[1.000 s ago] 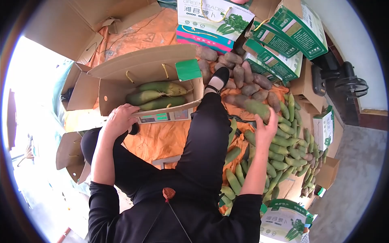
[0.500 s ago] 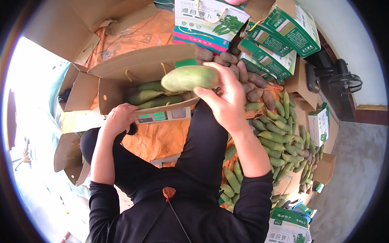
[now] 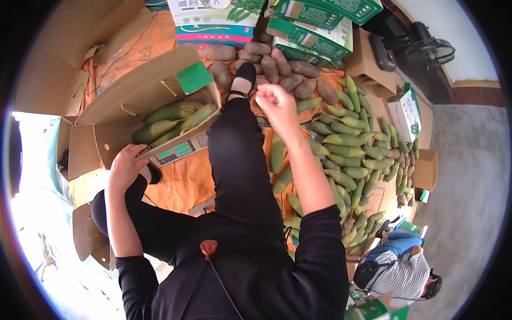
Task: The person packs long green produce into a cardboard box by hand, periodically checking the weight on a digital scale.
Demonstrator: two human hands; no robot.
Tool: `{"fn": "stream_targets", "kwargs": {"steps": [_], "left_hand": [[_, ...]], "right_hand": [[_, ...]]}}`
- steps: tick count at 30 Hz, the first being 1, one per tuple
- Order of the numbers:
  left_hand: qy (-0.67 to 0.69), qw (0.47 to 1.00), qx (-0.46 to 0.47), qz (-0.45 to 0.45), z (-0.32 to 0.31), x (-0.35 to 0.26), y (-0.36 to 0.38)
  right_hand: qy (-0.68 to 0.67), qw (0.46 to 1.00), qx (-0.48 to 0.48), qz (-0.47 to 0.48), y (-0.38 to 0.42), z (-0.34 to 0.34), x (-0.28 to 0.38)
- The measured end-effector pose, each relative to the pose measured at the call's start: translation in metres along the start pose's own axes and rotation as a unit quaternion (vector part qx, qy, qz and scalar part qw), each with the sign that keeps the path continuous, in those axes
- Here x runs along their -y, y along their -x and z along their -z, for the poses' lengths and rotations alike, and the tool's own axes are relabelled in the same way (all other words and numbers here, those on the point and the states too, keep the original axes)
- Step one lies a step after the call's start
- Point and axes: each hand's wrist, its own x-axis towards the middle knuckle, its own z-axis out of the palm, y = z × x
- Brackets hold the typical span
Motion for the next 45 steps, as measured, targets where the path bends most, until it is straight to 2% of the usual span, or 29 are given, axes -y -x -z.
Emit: {"fn": "stream_targets", "kwargs": {"steps": [4, 6, 8, 9, 11, 12, 14, 15, 17, 18, 20, 24, 26, 28, 30, 31, 32, 33, 34, 35, 36, 37, 38, 39, 40, 42, 44, 45], "left_hand": [[-0.011, 1.0, 0.015, -0.003, 0.0, -0.004, -0.003], [-0.008, 1.0, 0.023, 0.004, 0.001, -0.006, -0.003], [-0.012, 1.0, 0.016, 0.008, 0.0, -0.006, -0.004], [-0.013, 1.0, 0.018, 0.005, 0.0, -0.007, -0.004], [-0.011, 0.999, 0.024, 0.024, 0.0, -0.009, -0.005], [-0.013, 0.999, 0.024, 0.024, -0.001, -0.008, -0.006], [-0.006, 1.0, 0.018, 0.014, -0.004, -0.003, -0.006], [-0.008, 1.0, 0.017, 0.015, -0.005, -0.003, -0.007], [-0.01, 1.0, 0.02, 0.016, -0.005, -0.001, -0.009], [-0.011, 1.0, 0.017, 0.019, -0.005, -0.001, -0.009], [-0.004, 1.0, 0.021, 0.02, -0.005, -0.002, -0.009], [-0.008, 0.998, 0.037, 0.042, -0.006, -0.005, -0.011], [-0.005, 0.998, 0.038, 0.052, -0.006, -0.003, -0.011], [0.005, 0.998, 0.034, 0.044, -0.004, -0.006, -0.01], [0.003, 0.998, 0.028, 0.06, -0.002, -0.011, -0.01], [0.002, 0.998, 0.031, 0.047, -0.003, -0.009, -0.01], [0.0, 0.999, 0.035, 0.035, -0.003, -0.008, -0.01], [0.003, 0.998, 0.041, 0.041, -0.003, -0.008, -0.01], [0.002, 0.998, 0.036, 0.049, -0.002, -0.007, -0.01], [0.0, 0.998, 0.041, 0.046, -0.001, -0.007, -0.01], [-0.002, 0.998, 0.046, 0.042, -0.001, -0.009, -0.009], [-0.002, 0.997, 0.047, 0.053, 0.0, -0.012, -0.01], [-0.002, 0.997, 0.041, 0.06, 0.001, -0.012, -0.01], [-0.002, 0.997, 0.045, 0.059, 0.002, -0.011, -0.01], [0.0, 0.997, 0.051, 0.056, 0.002, -0.011, -0.01], [-0.003, 0.997, 0.044, 0.056, 0.002, -0.01, -0.01], [-0.013, 0.998, 0.041, 0.045, 0.001, -0.008, -0.009], [-0.011, 0.998, 0.037, 0.046, 0.001, -0.008, -0.009]], "right_hand": [[0.022, 0.993, -0.038, -0.111, 0.037, 0.011, -0.098], [0.146, 0.982, -0.041, -0.11, 0.06, 0.017, -0.139], [0.252, 0.943, 0.02, -0.217, 0.08, 0.023, -0.176], [0.251, 0.943, 0.018, -0.218, 0.091, 0.026, -0.21], [0.367, 0.897, 0.035, -0.244, 0.112, 0.031, -0.27], [0.366, 0.897, 0.034, -0.245, 0.118, 0.033, -0.268], [0.33, 0.875, -0.008, -0.354, 0.128, 0.033, -0.262], [0.328, 0.876, -0.007, -0.353, 0.132, 0.032, -0.266], [0.322, 0.852, -0.096, -0.4, 0.134, 0.029, -0.273], [0.321, 0.854, -0.094, -0.398, 0.13, 0.029, -0.27], [0.274, 0.846, -0.076, -0.452, 0.12, 0.03, -0.263], [0.304, 0.866, -0.109, -0.382, 0.116, 0.024, -0.331], [0.227, 0.877, -0.088, -0.415, 0.108, 0.022, -0.339], [0.233, 0.864, -0.069, -0.441, 0.098, 0.019, -0.315], [0.355, 0.855, -0.059, -0.373, 0.093, 0.015, -0.308], [0.373, 0.854, -0.092, -0.351, 0.099, 0.014, -0.348], [0.373, 0.857, -0.083, -0.345, 0.102, 0.022, -0.393], [0.259, 0.892, -0.089, -0.36, 0.107, 0.034, -0.436], [0.142, 0.913, -0.093, -0.371, 0.097, 0.01, -0.43], [0.168, 0.878, -0.041, -0.447, 0.091, 0.017, -0.419], [0.169, 0.88, -0.034, -0.443, 0.018, -0.059, -0.378], [0.293, 0.835, -0.009, -0.465, -0.001, -0.076, -0.321], [0.412, 0.776, 0.015, -0.477, 0.069, -0.006, -0.296], [0.427, 0.772, 0.001, -0.471, 0.065, -0.012, -0.275], [0.429, 0.773, 0.003, -0.466, 0.066, -0.01, -0.301], [0.405, 0.802, 0.077, -0.431, 0.075, 0.001, -0.381], [0.4, 0.804, 0.094, -0.43, 0.08, -0.001, -0.381], [0.411, 0.816, 0.038, -0.405, 0.086, -0.007, -0.377]]}}
